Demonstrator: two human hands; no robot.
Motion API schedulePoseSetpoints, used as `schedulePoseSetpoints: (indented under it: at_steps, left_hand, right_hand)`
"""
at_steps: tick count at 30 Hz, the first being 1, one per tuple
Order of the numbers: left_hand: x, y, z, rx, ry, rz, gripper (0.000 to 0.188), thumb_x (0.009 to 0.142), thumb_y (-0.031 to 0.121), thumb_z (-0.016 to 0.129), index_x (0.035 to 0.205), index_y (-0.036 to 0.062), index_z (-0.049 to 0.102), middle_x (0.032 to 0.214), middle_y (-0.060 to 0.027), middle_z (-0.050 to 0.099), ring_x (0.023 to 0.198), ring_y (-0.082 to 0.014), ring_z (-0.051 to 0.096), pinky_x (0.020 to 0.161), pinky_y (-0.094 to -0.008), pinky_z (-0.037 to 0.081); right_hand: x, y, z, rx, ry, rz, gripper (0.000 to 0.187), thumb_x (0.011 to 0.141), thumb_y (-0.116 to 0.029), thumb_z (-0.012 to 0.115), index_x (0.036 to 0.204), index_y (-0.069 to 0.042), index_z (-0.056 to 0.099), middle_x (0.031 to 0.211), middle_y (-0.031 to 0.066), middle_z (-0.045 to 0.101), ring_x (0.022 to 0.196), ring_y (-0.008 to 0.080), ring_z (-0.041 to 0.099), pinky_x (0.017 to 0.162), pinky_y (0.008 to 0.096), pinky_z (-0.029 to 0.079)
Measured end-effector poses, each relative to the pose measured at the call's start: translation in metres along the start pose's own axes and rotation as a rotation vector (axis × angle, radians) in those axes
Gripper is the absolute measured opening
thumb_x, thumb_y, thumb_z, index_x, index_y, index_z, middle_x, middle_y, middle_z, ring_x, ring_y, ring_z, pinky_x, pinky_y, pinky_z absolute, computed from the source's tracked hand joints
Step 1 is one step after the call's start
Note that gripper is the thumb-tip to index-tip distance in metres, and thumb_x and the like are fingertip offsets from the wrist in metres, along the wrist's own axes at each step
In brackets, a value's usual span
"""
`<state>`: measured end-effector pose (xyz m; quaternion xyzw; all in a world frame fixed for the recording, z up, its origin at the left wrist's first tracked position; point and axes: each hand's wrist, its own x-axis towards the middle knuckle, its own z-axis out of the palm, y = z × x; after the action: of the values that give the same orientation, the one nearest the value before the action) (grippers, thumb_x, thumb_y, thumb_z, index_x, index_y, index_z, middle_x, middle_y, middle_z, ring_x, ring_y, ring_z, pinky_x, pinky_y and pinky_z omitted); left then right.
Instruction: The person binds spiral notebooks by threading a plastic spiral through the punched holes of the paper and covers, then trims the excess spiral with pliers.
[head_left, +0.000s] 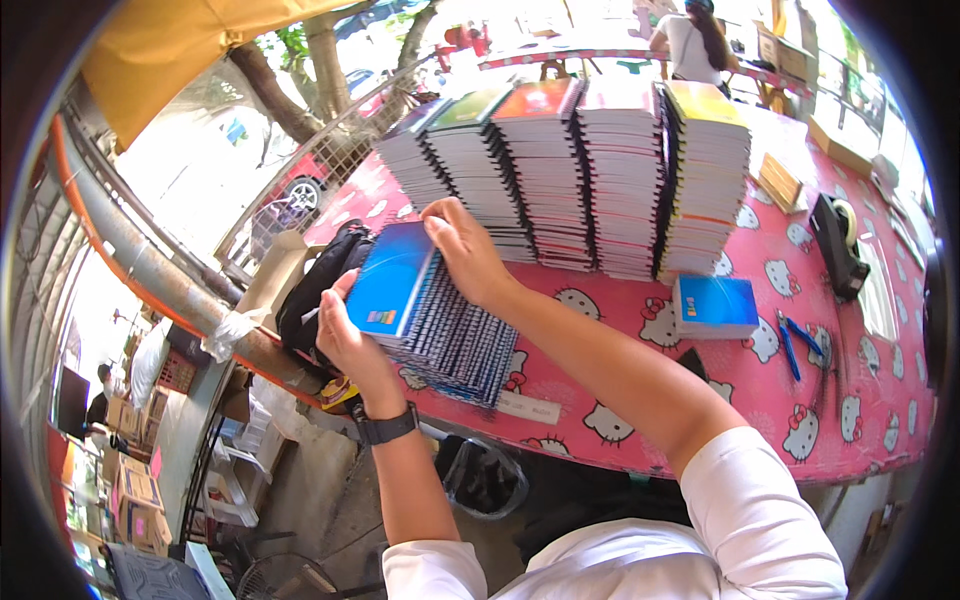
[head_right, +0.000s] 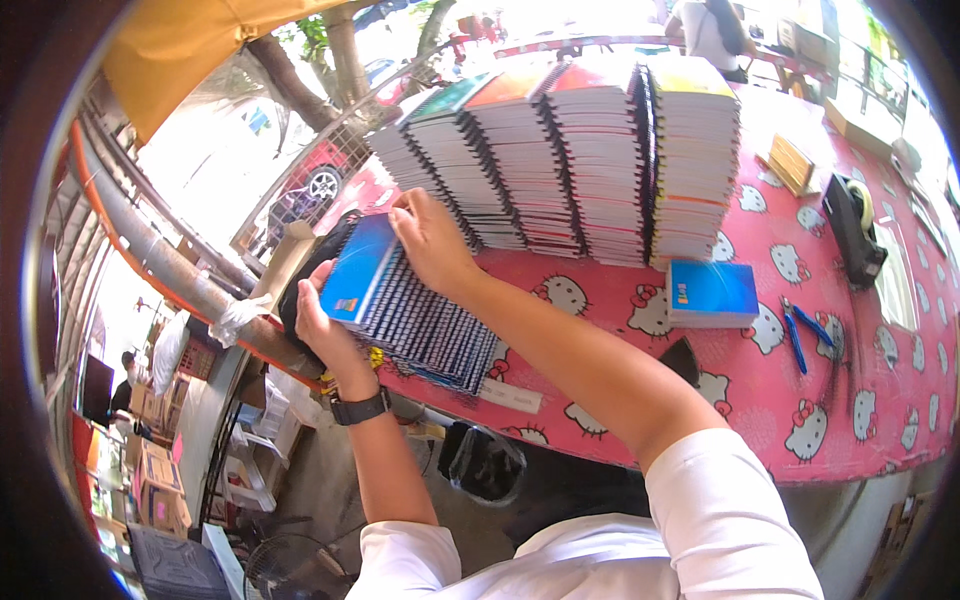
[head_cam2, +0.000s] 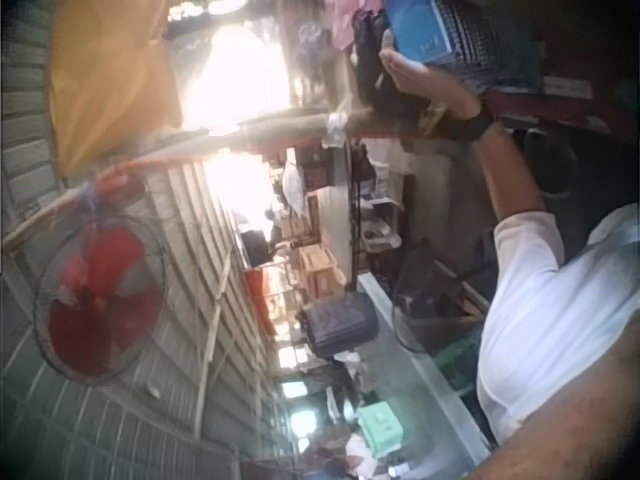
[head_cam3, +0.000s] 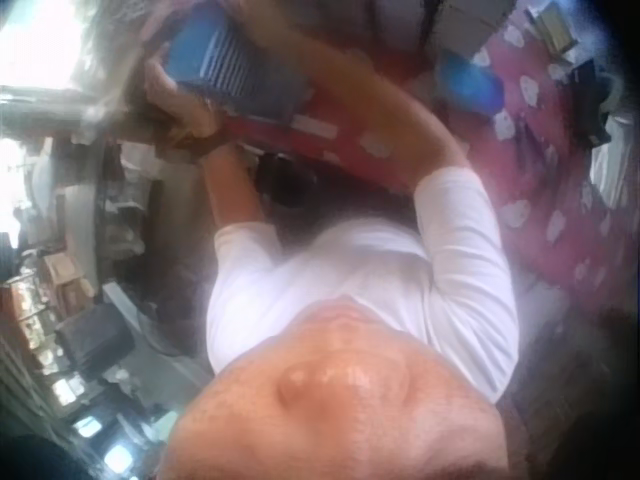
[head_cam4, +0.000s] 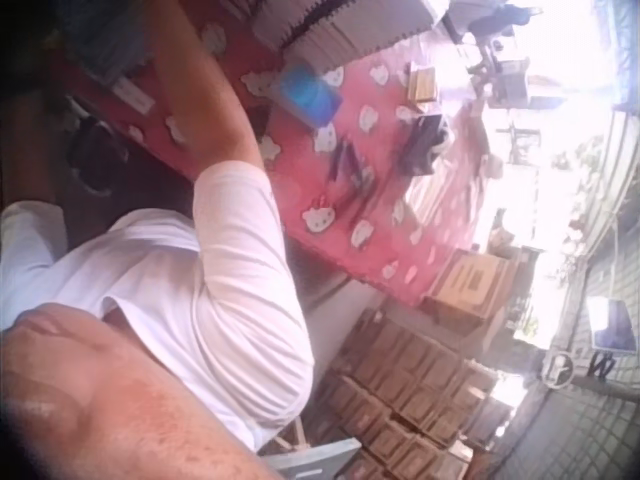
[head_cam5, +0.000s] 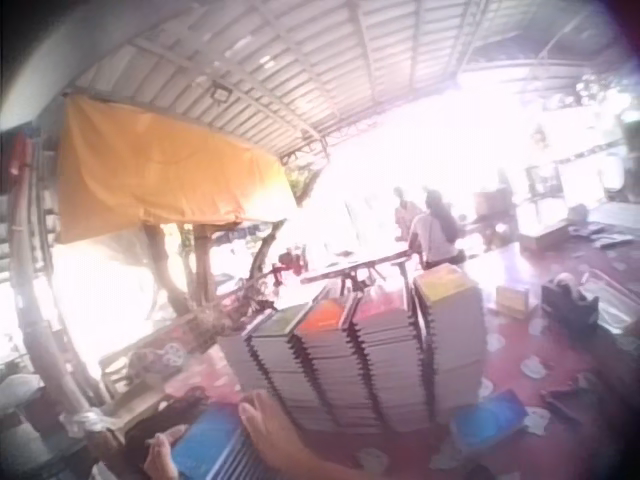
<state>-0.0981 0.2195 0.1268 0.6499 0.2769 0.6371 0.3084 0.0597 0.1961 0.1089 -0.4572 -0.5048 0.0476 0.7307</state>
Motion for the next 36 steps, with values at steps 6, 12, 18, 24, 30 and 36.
schedulePoseSetpoints:
  at_steps: [6, 12, 18, 24, 30, 36]
  left_hand:
    - [-0.012, -0.025, -0.050, 0.582, 0.272, 0.426, 0.037, 0.100, 0.019, 0.036, 0.122, -0.0066, 0.051, 0.130, -0.0176, 0.051, 0.117, -0.0257, 0.050, 0.095, -0.0386, 0.043]
    - [-0.103, 0.025, -0.002, -0.115, 0.088, 0.713, 0.025, 0.097, 0.017, 0.042, 0.088, -0.0017, 0.056, 0.095, -0.0151, 0.058, 0.096, -0.0245, 0.056, 0.080, -0.0372, 0.048]
    - [-0.230, 0.038, 0.113, 0.133, -1.044, 0.537, 0.045, 0.067, 0.026, 0.079, 0.106, 0.0099, 0.064, 0.119, -0.0118, 0.058, 0.109, -0.0334, 0.054, 0.092, -0.0448, 0.042]
    - [-0.215, -0.011, 0.110, 0.167, -1.152, 0.279, 0.042, 0.066, 0.017, 0.079, 0.104, 0.0081, 0.065, 0.112, -0.0110, 0.060, 0.106, -0.0313, 0.056, 0.091, -0.0407, 0.043]
    - [-0.186, -0.020, 0.090, 0.350, -1.009, 0.265, 0.044, 0.066, 0.018, 0.080, 0.106, 0.0102, 0.065, 0.126, -0.0121, 0.053, 0.116, -0.0322, 0.049, 0.097, -0.0428, 0.039]
    - [-0.181, 0.002, 0.094, 0.173, -0.849, 0.308, 0.043, 0.073, 0.022, 0.078, 0.111, 0.0087, 0.063, 0.137, -0.0122, 0.046, 0.124, -0.0296, 0.043, 0.101, -0.0428, 0.036]
  right_hand:
    - [-0.054, -0.038, -0.081, -0.449, -0.249, -0.315, 0.034, 0.086, -0.025, 0.065, 0.110, -0.003, 0.057, 0.105, 0.0150, 0.057, 0.104, 0.0311, 0.051, 0.088, 0.0389, 0.042]
    - [-0.114, -0.074, -0.290, -1.061, -0.463, 0.244, 0.024, 0.071, -0.020, 0.075, 0.087, -0.006, 0.065, 0.096, 0.0105, 0.062, 0.100, 0.0300, 0.056, 0.086, 0.0390, 0.046]
    - [-0.135, -0.039, -0.324, -1.176, -0.476, 0.267, 0.033, 0.059, -0.011, 0.081, 0.088, -0.007, 0.063, 0.093, 0.0077, 0.059, 0.100, 0.0280, 0.055, 0.085, 0.0396, 0.046]
    - [-0.125, -0.048, -0.333, -1.140, -0.564, 0.359, 0.034, 0.061, -0.017, 0.081, 0.089, -0.008, 0.064, 0.095, 0.0070, 0.062, 0.096, 0.0287, 0.060, 0.083, 0.0404, 0.048]
    - [-0.124, -0.045, -0.337, -1.119, -0.576, 0.363, 0.032, 0.063, -0.020, 0.080, 0.088, -0.008, 0.065, 0.095, 0.0066, 0.064, 0.096, 0.0289, 0.061, 0.080, 0.0405, 0.049]
    - [-0.120, -0.051, -0.337, -1.050, -0.554, 0.425, 0.021, 0.068, -0.016, 0.076, 0.085, -0.009, 0.065, 0.092, 0.0084, 0.065, 0.088, 0.0283, 0.063, 0.075, 0.0416, 0.050]
